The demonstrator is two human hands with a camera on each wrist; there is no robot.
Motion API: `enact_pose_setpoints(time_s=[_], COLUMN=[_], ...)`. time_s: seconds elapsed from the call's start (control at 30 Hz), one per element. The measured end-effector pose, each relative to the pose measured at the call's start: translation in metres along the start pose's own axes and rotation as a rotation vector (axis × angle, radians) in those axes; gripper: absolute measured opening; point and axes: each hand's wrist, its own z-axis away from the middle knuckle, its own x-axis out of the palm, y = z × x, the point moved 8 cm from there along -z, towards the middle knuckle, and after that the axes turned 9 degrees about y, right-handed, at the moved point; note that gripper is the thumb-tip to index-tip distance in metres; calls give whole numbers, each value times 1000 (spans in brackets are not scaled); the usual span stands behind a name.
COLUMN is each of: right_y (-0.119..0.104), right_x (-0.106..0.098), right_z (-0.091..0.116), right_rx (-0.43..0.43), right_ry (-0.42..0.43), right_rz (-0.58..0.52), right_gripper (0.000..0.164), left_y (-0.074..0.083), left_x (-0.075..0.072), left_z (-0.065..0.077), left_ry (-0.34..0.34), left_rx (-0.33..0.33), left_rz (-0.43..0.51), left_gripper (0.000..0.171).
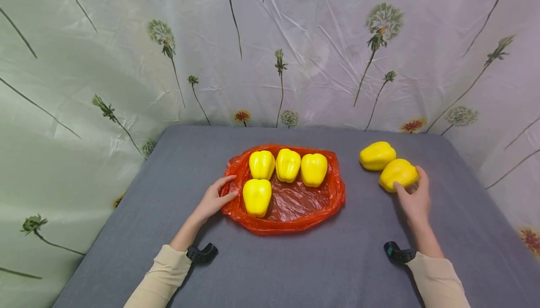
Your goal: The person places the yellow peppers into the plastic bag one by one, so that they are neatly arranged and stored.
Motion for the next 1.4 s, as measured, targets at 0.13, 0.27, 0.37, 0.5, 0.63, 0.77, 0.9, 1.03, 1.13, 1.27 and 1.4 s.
enact_pose_setpoints(time_s=[0.13, 0.27, 0.37, 0.5, 0.63, 0.77, 0.9, 1.03, 1.13, 1.27, 1.4], right_y=[-3, -7, -8, -9, -10, -11, -14, -18, -22, -28, -32], right_x=[2, 1, 1, 1, 1, -1, -3, -4, -6, -8, -9], right_z=[0, -1, -1, 1, 3, 6, 10, 14, 16, 19, 23], right_rx=[-61, -98, -101, -100, -100, -96, -108, -132, -153, -190, -217], right_ry=[37, 87, 104, 112, 103, 94, 92, 90, 93, 94, 95], right_rz=[17, 39, 59, 72, 61, 45, 25, 0, -24, -60, -67], right_gripper=[71, 71, 71, 70, 70, 70, 70, 70, 70, 69, 69], left_y=[-1, 0, 1, 1, 1, 1, 0, -1, -1, -1, -1], left_x=[1, 1, 0, 0, 1, 1, 1, 0, 0, 0, 0], left_z=[2, 2, 2, 2, 1, 0, 0, 0, 0, 1, 0], left_ry=[-5, -3, -4, -5, -4, -3, -2, -4, -5, -8, -8], left_rx=[-16, -11, -6, -13, -17, -15, -12, -19, -21, -23, -26], left_rz=[14, 24, 24, 19, 18, 19, 12, 7, 9, 11, 10], left_gripper=[51, 51, 52, 52, 51, 51, 51, 51, 51, 51, 51])
